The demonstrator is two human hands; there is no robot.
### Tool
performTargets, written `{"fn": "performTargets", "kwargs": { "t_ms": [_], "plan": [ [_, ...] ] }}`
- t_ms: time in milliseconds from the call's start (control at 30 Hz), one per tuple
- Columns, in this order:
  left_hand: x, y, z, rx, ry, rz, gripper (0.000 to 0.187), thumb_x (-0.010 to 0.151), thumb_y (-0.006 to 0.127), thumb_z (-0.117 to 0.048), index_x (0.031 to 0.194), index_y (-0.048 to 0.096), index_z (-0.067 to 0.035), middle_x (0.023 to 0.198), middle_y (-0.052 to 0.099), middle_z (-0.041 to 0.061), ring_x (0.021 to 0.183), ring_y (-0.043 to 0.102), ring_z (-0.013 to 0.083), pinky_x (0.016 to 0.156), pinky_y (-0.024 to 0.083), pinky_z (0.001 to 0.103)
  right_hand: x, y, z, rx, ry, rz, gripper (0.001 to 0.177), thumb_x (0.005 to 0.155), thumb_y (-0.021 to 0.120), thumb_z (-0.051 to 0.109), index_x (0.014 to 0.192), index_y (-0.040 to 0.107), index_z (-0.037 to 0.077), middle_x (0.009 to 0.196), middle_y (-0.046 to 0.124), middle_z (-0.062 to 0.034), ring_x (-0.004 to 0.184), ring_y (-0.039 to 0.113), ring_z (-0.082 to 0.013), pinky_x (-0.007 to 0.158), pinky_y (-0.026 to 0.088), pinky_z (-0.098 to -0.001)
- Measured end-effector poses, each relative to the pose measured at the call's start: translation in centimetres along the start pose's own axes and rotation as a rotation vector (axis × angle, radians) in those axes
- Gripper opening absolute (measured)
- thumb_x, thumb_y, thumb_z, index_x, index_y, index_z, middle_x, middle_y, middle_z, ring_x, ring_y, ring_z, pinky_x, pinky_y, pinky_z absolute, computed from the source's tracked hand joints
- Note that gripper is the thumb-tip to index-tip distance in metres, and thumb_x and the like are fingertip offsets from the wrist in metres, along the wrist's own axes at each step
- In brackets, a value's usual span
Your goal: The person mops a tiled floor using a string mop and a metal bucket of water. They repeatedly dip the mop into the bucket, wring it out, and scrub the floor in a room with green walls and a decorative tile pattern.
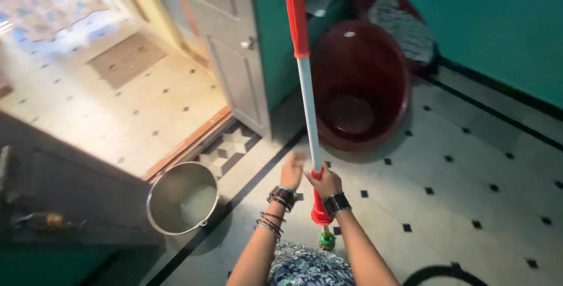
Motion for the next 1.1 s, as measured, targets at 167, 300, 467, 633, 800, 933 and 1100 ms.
{"fn": "performTargets", "kwargs": {
  "t_ms": [167,300,467,633,800,933,1100],
  "plan": [
    [-2.6,-1.1,8.8,-0.171,-0.033,0.187,0.078,0.081,0.070,-0.009,0.150,0.032,-0.007,0.129,0.066,0.021,0.115,0.063,0.0320,0.097,0.048,0.041,5.0,0.6,11.5,0.139,-0.109,0.116,0.051,0.085,0.075,0.052,0.114,0.058,0.014,0.080,0.074,-0.0148,0.076,0.073,-0.0391,0.065,0.057,-0.0485],
    [-1.2,-5.6,6.9,-0.056,0.016,-0.094,0.063,0.095,0.060,-0.018,0.154,0.039,-0.007,0.123,0.071,0.022,0.110,0.069,0.0353,0.093,0.053,0.041,7.6,0.0,21.3,0.175,-0.198,0.184,0.051,0.086,0.075,0.052,0.115,0.057,0.014,0.084,0.076,-0.0143,0.081,0.073,-0.0389,0.069,0.057,-0.0477],
    [4.0,-15.5,-0.6,0.088,-0.032,-0.314,0.064,0.093,0.062,-0.026,0.150,0.040,-0.009,0.105,0.075,0.021,0.096,0.074,0.0371,0.080,0.057,0.043,11.2,1.1,28.5,0.544,-0.439,0.310,0.069,0.091,0.067,0.052,0.144,0.048,0.011,0.116,0.071,-0.0162,0.108,0.071,-0.0300,0.092,0.055,-0.0404],
    [8.0,-26.9,-7.9,0.169,-0.112,-0.422,0.054,0.093,0.066,-0.045,0.133,0.055,-0.010,0.094,0.078,0.017,0.089,0.077,0.0344,0.076,0.059,0.043,12.1,7.4,28.5,0.708,-0.510,0.429,0.086,0.087,0.072,0.054,0.153,0.043,0.006,0.135,0.065,-0.0147,0.131,0.060,-0.0258,0.112,0.045,-0.0388],
    [9.7,-34.8,-12.2,0.138,0.134,-0.512,0.053,0.097,0.066,-0.048,0.129,0.055,-0.007,0.090,0.076,0.014,0.085,0.076,0.0335,0.074,0.057,0.042,10.4,15.8,31.1,0.985,-0.361,0.665,0.102,0.076,0.084,0.055,0.150,0.038,0.002,0.137,0.059,-0.0133,0.127,0.057,-0.0223,0.106,0.047,-0.0393],
    [10.5,-40.0,-13.0,0.108,0.126,-0.550,0.049,0.095,0.066,-0.048,0.123,0.059,-0.008,0.088,0.076,0.011,0.079,0.078,0.0293,0.069,0.057,0.039,11.4,20.2,35.8,0.966,-0.429,0.651,0.097,0.078,0.080,0.058,0.148,0.044,0.001,0.137,0.063,-0.0101,0.128,0.062,-0.0184,0.107,0.050,-0.0355],
    [10.5,-45.9,-13.0,0.155,0.067,-0.530,0.049,0.092,0.070,-0.045,0.124,0.058,-0.010,0.080,0.075,0.011,0.074,0.077,0.0271,0.068,0.057,0.038,10.7,24.5,40.8,1.047,-0.379,0.713,0.087,0.080,0.084,0.046,0.142,0.048,-0.002,0.133,0.064,-0.0119,0.123,0.062,-0.0188,0.103,0.052,-0.0358]
  ]
}}
Point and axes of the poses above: each hand's wrist, its own x-axis towards the middle knuckle, its own y-axis out of the palm, z = x × y, the point moved 1 cm from there along x, towards the middle knuckle
